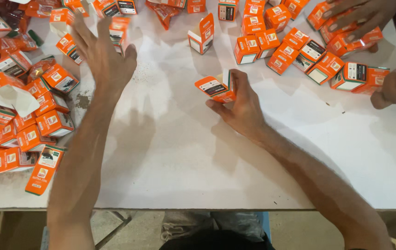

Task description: The person folds small orange cardboard boxes at a white table. They pick up a flat folded box, open and press its flaps to form it, then set the finished box onto a pile of assembled boxes, repeating this with one box at a time while another person handles boxes across the table.

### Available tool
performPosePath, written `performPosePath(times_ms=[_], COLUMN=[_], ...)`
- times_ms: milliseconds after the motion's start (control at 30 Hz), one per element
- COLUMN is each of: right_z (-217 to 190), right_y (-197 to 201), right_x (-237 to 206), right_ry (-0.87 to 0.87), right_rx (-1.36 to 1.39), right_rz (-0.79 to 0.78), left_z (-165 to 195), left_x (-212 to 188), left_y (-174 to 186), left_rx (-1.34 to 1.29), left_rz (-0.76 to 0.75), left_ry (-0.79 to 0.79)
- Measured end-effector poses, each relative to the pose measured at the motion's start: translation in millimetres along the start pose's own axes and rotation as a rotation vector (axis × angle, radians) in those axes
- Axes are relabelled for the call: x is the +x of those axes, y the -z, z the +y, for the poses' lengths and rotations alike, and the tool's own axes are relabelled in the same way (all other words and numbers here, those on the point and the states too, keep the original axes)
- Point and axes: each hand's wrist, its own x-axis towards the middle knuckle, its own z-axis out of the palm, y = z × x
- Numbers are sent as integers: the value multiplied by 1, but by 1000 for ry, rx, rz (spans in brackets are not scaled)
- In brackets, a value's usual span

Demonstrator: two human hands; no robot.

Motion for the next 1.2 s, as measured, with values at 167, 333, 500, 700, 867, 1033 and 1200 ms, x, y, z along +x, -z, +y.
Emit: performPosePath(times_ms=[167,333,500,700,867,1033,1200], right_z=[-6,-2,1,-2,-12,-25,-26], right_y=[-7,2,3,2,-3,7,2], right_x=[-5,-6,-7,-11,-9,-7,-5], right_ry=[201,-152,-113,106,132,-157,-212], right_rx=[-140,238,208,-15,-129,-91,-185], right_rz=[-82,-223,-96,-178,18,-82,-171], left_z=[-12,-6,-8,29,72,107,119], left_x=[56,89,67,-25,-71,-91,-110], left_y=[-65,-119,-107,-30,-1,-10,-17], left_rx=[497,593,494,139,-353,-260,-140], left_rz=[-228,-52,-279,-280,46,149,-26], left_ry=[-441,-301,-155,-51,-168,-651,-743])
